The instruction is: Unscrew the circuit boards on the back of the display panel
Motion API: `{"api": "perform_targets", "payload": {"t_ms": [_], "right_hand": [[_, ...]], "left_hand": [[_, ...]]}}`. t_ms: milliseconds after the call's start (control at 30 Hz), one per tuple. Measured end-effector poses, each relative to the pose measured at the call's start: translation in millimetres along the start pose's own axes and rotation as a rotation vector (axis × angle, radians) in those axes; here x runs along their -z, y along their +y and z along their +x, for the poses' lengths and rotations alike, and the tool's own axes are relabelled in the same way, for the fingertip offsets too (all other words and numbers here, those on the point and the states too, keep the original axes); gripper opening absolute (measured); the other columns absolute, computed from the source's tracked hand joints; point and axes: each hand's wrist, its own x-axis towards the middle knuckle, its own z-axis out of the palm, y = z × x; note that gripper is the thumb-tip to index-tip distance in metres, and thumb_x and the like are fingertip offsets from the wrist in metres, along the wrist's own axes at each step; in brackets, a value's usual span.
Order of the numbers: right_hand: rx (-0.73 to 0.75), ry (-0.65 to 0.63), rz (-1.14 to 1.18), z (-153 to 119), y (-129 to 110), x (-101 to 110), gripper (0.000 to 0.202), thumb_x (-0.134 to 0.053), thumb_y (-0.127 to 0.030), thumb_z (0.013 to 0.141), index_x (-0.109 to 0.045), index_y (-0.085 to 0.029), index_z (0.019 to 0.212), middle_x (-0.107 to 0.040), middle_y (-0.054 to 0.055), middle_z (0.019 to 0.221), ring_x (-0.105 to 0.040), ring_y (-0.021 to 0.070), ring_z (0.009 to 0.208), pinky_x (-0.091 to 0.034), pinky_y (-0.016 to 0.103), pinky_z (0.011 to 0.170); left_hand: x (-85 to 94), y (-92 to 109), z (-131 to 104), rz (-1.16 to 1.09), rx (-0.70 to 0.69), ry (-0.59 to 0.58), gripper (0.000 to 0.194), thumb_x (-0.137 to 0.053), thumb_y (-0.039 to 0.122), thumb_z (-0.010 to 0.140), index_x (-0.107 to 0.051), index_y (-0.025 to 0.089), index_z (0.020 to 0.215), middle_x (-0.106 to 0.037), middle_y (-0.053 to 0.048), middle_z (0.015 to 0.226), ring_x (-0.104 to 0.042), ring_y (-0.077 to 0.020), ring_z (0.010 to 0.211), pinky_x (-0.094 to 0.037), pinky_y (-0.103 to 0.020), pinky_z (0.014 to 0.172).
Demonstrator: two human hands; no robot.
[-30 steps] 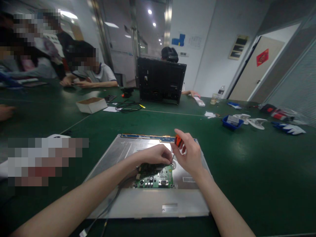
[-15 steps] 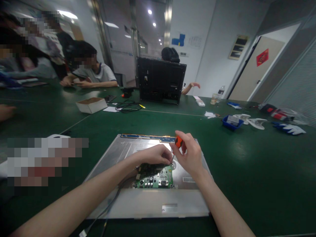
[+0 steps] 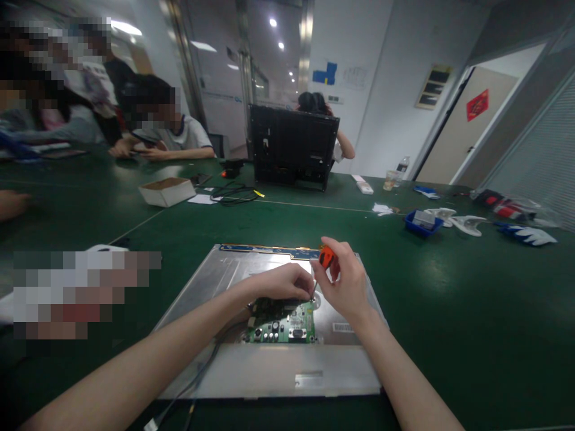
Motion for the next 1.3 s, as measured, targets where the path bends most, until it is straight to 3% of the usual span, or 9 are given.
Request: {"api": "perform_targets", "payload": {"t_ms": [133,367,500,667,900,1033,1233,1300], "right_hand": [[-0.009,-0.016,0.025,-0.3,-0.1,0.4,0.032,-0.061,-0.031,0.094,-0.053,-0.025,0.125,-0.057,-0.002,0.082,-0.051,0.0102,0.051,-0.047,0.023,0.046],[-0.019,-0.024,0.055,-1.0,-1.2,2.3,0.038,-0.048,-0.023,0.096,-0.052,-0.025,0.133,-0.065,0.007,0.099,-0.065,0.0181,0.078,-0.057,0.029,0.061],[-0.027,0.010,-0.015,-1.2,-0.3,1.3,0.035,-0.050,-0.023,0.096,-0.053,-0.023,0.131,-0.067,0.007,0.098,-0.066,0.0186,0.076,-0.059,0.031,0.064],[-0.049,0.018,-0.010,-0.7,-1.7,0.3,0.031,-0.053,-0.027,0.096,-0.051,-0.024,0.127,-0.071,0.006,0.097,-0.067,0.0166,0.068,-0.058,0.028,0.057],[-0.023,0.094,-0.038,-1.1,-0.8,-1.4,0.029,-0.062,-0.040,0.094,-0.052,-0.025,0.116,-0.058,-0.005,0.073,-0.052,0.0103,0.046,-0.047,0.023,0.044],[0.034,0.032,-0.055,1.1,-1.4,1.3,0.023,-0.061,-0.037,0.095,-0.055,-0.025,0.114,-0.059,-0.004,0.072,-0.051,0.0111,0.049,-0.047,0.024,0.048],[-0.036,-0.045,0.084,0.7,-4.0,4.4,0.034,-0.046,-0.025,0.098,-0.051,-0.025,0.132,-0.069,0.004,0.094,-0.065,0.0151,0.066,-0.053,0.026,0.056],[-0.046,-0.045,0.080,-0.3,-3.2,3.5,0.036,-0.045,-0.023,0.098,-0.050,-0.025,0.133,-0.068,0.003,0.093,-0.063,0.0144,0.064,-0.053,0.026,0.054]], "left_hand": [[0.0,-0.2,-0.4,0.000,-0.005,-0.002,0.008,-0.069,0.008,0.075,-0.072,0.014,0.071,-0.062,0.004,0.063,-0.055,-0.0112,0.062,-0.042,-0.020,0.065],[0.1,-0.7,-0.5,0.007,-0.013,-0.004,0.006,-0.068,0.011,0.076,-0.073,0.015,0.074,-0.063,0.004,0.064,-0.055,-0.0109,0.062,-0.042,-0.019,0.062],[0.8,0.3,-0.2,0.014,-0.013,-0.002,0.007,-0.069,0.009,0.075,-0.072,0.015,0.073,-0.062,0.004,0.063,-0.053,-0.0103,0.061,-0.041,-0.019,0.062],[0.3,-0.4,0.4,0.017,-0.009,-0.002,0.008,-0.069,0.008,0.075,-0.072,0.015,0.072,-0.061,0.005,0.062,-0.053,-0.0102,0.061,-0.041,-0.019,0.062],[-0.4,-2.1,0.7,0.003,-0.007,-0.006,0.007,-0.068,0.010,0.076,-0.072,0.015,0.074,-0.064,0.003,0.065,-0.057,-0.0117,0.064,-0.043,-0.020,0.063],[0.0,-1.1,0.2,-0.004,-0.012,-0.006,0.008,-0.067,0.009,0.075,-0.071,0.015,0.072,-0.064,0.003,0.065,-0.057,-0.0117,0.064,-0.043,-0.021,0.065],[0.4,-0.7,0.8,0.005,-0.012,0.002,0.007,-0.069,0.010,0.074,-0.072,0.015,0.071,-0.064,0.004,0.064,-0.056,-0.0121,0.064,-0.043,-0.021,0.065],[0.4,-0.5,0.9,0.004,-0.008,0.002,0.007,-0.069,0.009,0.074,-0.071,0.015,0.071,-0.064,0.003,0.065,-0.056,-0.0123,0.064,-0.043,-0.022,0.066]]}}
